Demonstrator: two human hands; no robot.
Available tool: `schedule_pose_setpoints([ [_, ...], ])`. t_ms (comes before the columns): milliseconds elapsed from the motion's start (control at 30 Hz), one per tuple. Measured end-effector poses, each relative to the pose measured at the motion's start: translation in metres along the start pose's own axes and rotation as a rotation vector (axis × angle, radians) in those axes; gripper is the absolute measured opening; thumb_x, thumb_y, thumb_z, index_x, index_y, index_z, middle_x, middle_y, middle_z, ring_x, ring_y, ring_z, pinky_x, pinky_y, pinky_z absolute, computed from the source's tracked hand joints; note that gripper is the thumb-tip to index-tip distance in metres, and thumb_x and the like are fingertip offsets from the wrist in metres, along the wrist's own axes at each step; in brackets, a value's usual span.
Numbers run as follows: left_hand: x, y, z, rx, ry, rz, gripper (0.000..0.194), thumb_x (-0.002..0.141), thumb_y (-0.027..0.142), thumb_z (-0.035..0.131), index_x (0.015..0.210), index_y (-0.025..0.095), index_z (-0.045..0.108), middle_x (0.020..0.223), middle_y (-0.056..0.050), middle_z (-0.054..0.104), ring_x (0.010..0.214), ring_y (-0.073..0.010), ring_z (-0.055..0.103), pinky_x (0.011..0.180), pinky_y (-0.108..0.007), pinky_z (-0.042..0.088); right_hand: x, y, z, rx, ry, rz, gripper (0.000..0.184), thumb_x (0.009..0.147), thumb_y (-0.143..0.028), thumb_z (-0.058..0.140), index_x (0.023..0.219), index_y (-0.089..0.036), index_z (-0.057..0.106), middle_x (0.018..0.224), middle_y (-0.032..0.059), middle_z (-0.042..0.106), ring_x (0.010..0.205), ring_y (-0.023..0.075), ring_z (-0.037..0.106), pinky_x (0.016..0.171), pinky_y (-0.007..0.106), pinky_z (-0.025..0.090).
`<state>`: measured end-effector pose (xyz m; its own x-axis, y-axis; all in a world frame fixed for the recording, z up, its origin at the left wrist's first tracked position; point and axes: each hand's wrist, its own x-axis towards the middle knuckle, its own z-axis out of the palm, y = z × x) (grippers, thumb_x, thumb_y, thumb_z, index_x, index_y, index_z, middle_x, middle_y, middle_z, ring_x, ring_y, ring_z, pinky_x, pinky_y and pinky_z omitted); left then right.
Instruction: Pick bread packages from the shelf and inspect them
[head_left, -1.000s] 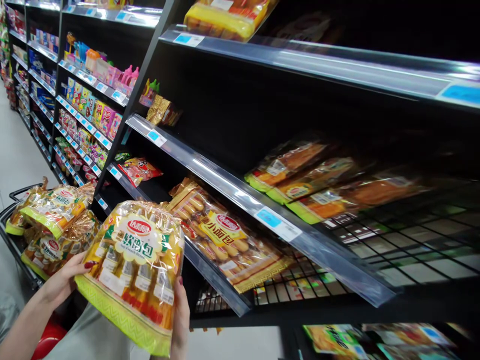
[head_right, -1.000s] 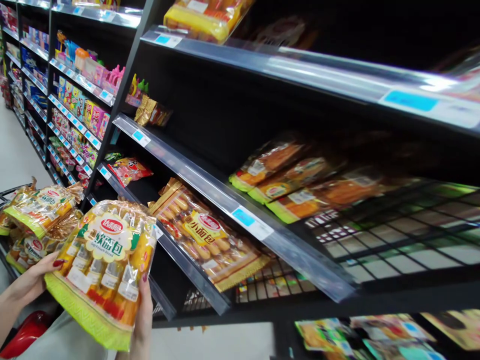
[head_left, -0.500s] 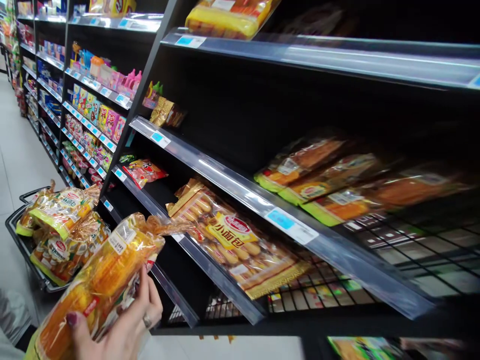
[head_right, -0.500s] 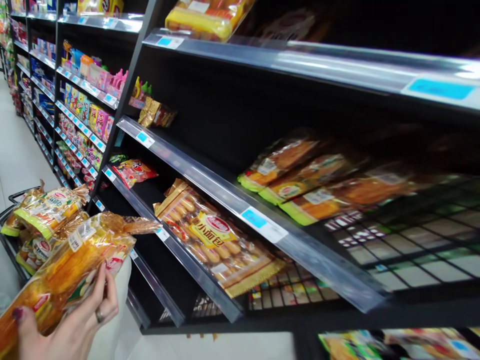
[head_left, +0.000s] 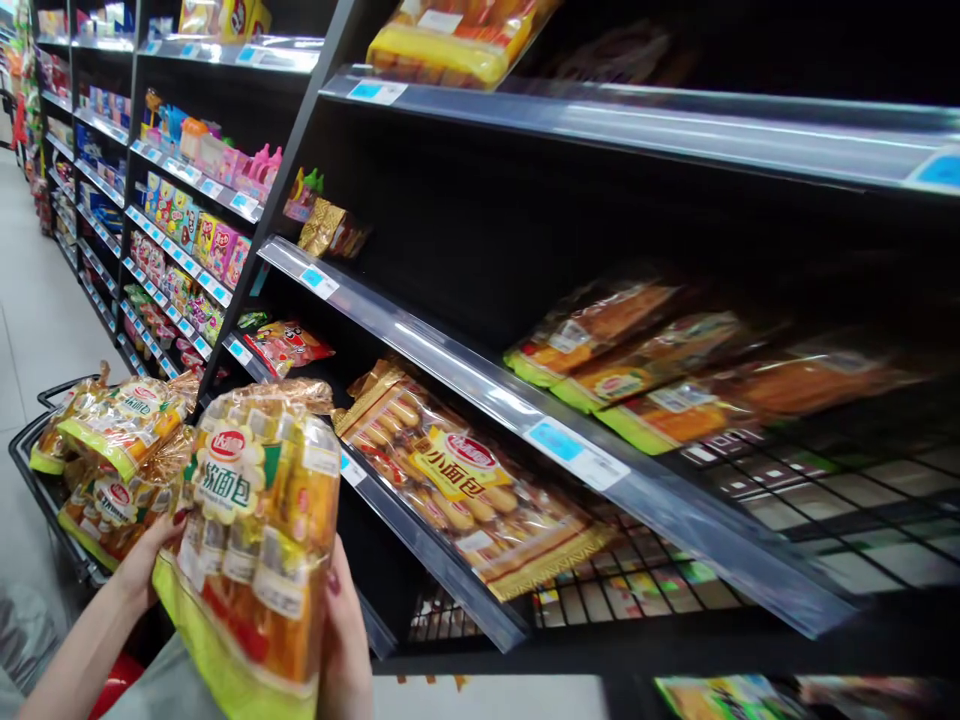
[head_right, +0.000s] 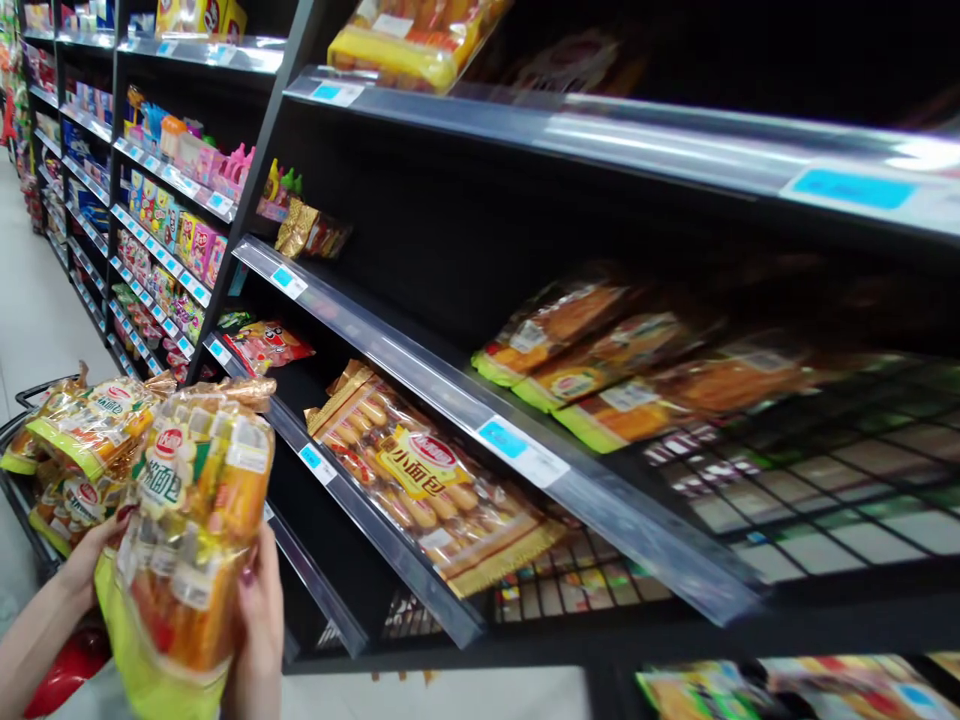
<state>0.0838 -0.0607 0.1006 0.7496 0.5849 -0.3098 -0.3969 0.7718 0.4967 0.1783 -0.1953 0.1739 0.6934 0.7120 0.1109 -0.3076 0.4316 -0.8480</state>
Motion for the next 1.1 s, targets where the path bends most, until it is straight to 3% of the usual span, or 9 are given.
schedule_pose_setpoints([
  [100, -0.009, 0.018, 0.003, 0.140, 0.080, 0.176, 0.057, 0.054, 0.029, 0.088, 0.106, 0.017, 0.067, 0.091, -0.006, 0.077, 0.097, -0.0309, 0.070, 0.089, -0.036, 0.054, 0.008, -0.003, -0.016, 0.098, 0.098, 0.061, 0.058, 0.076, -0.048, 0.071, 0.129, -0.029, 0.056, 0.124, 0.0046, 0.065, 0.116, 0.0283, 0.059, 0.101, 0.044, 0.044],
  [233, -0.026, 0.030, 0.017, 0.315, 0.065, 0.272, 0.062, 0.060, 0.036, 0.086, 0.115, 0.014, 0.065, 0.099, -0.009, 0.076, 0.097, -0.0303, 0.069, 0.085, -0.033, 0.055, 0.015, 0.007, -0.029, 0.078, 0.145, 0.121, 0.066, 0.069, -0.047, 0.078, 0.129, -0.029, 0.057, 0.120, 0.0035, 0.068, 0.112, 0.0275, 0.062, 0.101, 0.043, 0.046],
  [833, -0.028, 0.031, 0.020, 0.386, 0.049, 0.294, 0.061, 0.064, 0.039, 0.083, 0.115, 0.013, 0.065, 0.108, -0.011, 0.073, 0.105, -0.0323, 0.066, 0.083, -0.033, 0.055, 0.021, 0.016, -0.038, 0.125, 0.131, 0.156, 0.066, 0.072, -0.045, 0.076, 0.131, -0.028, 0.055, 0.126, 0.0040, 0.065, 0.114, 0.0295, 0.061, 0.096, 0.046, 0.050],
  [1100, -0.029, 0.033, 0.021, 0.397, 0.041, 0.294, 0.059, 0.065, 0.039, 0.082, 0.115, 0.013, 0.065, 0.108, -0.011, 0.073, 0.103, -0.0320, 0.067, 0.085, -0.034, 0.054, 0.021, 0.013, -0.030, 0.142, 0.165, 0.155, 0.066, 0.070, -0.044, 0.077, 0.130, -0.027, 0.056, 0.121, 0.0042, 0.067, 0.114, 0.0287, 0.061, 0.098, 0.045, 0.048],
])
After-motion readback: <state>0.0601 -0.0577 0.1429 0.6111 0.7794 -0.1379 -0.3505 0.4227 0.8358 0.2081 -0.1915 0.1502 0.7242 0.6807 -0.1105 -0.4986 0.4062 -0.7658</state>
